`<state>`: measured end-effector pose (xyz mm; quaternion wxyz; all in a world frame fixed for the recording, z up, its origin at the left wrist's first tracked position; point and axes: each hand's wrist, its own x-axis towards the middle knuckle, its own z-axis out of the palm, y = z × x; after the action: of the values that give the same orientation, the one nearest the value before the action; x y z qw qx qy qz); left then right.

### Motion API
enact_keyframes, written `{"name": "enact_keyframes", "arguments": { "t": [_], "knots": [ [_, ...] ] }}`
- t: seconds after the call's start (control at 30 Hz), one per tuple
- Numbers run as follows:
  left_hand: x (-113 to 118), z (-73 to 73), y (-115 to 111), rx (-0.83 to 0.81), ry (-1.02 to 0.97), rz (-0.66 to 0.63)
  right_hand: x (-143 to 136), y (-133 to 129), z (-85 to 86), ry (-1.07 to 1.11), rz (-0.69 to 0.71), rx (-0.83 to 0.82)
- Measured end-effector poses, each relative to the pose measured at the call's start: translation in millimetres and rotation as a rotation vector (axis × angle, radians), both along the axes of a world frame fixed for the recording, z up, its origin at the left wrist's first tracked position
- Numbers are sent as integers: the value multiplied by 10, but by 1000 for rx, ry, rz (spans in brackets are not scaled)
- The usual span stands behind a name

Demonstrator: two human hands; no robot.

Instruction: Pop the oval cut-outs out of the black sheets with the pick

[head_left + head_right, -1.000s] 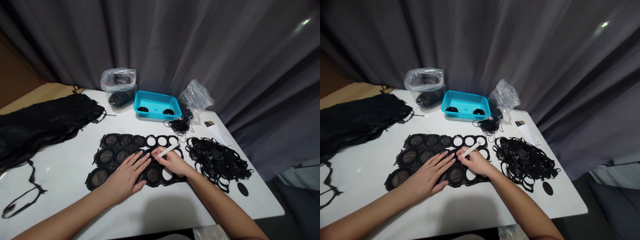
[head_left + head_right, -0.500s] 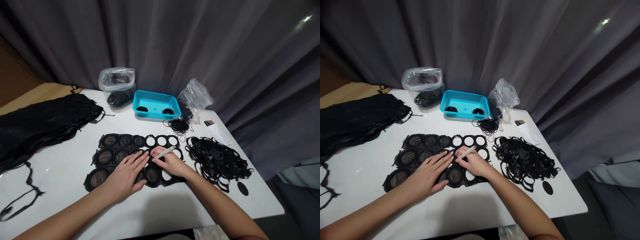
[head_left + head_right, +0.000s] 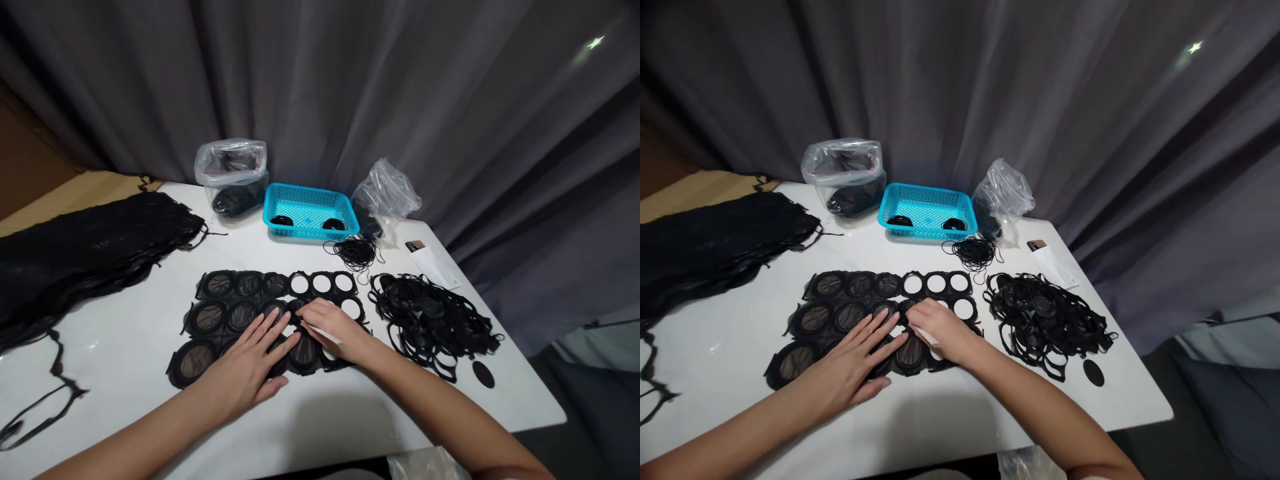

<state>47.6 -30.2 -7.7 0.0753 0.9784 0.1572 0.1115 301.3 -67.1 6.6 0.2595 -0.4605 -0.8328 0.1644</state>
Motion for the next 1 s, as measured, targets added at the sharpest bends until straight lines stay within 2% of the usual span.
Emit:
{"name": "enact_keyframes", "arguments": {
  "t": [0.07, 0.13, 0.23, 0.3, 0.4, 0.53, 0.67, 1.0],
  "knots": [
    [4, -14, 13, 0, -8, 3, 79, 102, -15, 53, -105, 56],
    [3, -13, 26, 0, -19, 8, 222, 230, 43, 114, -280, 109],
    [-21, 27, 10, 17, -20, 5, 408, 316, 249, 209, -567, 99],
    [-47, 65, -61, 29, -34, 14, 406, 225, 380, 271, -623, 17],
    [-83, 93, -264, 27, -53, 10, 201, -86, 429, 292, -438, -150],
    [-104, 41, -530, 14, -70, 31, -108, -465, 282, 305, -195, -359],
    [-109, -10, -599, 3, -67, 45, -180, -564, 207, 364, -169, -428],
    [-92, -23, -594, 7, -54, 60, -188, -558, 250, 391, -151, -465]
  ]
}}
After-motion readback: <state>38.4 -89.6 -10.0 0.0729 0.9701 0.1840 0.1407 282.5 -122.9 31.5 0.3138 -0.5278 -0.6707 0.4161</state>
